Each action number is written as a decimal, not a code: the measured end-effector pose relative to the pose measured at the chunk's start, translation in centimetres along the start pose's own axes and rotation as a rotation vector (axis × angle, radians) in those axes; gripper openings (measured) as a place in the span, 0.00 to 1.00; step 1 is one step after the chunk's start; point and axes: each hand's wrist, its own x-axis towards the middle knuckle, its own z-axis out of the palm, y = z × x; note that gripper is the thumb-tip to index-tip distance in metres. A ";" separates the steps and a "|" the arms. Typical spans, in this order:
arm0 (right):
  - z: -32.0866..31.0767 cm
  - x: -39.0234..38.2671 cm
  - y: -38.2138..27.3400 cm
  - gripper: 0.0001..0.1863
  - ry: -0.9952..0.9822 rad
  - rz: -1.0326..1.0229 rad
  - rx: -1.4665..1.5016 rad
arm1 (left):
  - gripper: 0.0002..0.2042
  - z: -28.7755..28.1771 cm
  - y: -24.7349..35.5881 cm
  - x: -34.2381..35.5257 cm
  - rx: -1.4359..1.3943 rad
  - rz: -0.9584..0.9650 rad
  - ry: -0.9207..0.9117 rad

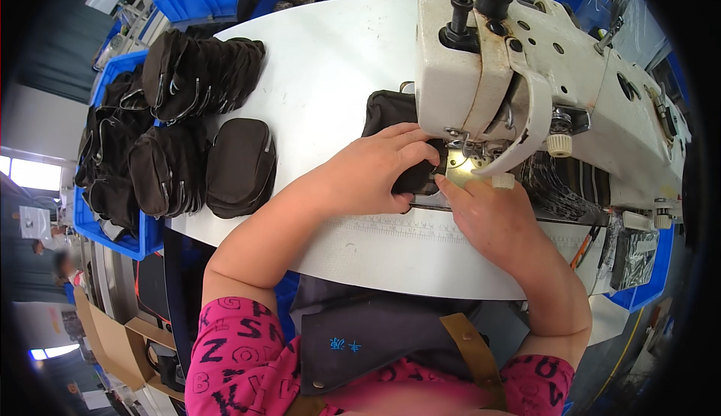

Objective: Sewing the seams and edges of small leather pouches using an industrial sewing machine.

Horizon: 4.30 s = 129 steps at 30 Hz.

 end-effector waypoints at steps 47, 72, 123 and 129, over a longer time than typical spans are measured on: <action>0.6 -0.1 -0.9 0.25 -0.103 0.028 0.063 | 0.20 2.4 0.1 1.1 0.371 0.206 0.272; 1.1 -0.4 -0.5 0.27 -0.119 -0.015 -0.041 | 0.14 4.2 0.6 0.5 0.318 0.135 0.302; 1.9 -0.3 -0.9 0.25 -0.017 -0.019 -0.090 | 0.16 3.5 0.8 0.0 0.293 0.060 0.170; 2.7 0.1 -0.6 0.23 -0.006 0.025 -0.180 | 0.16 4.0 0.6 0.6 0.340 0.015 0.156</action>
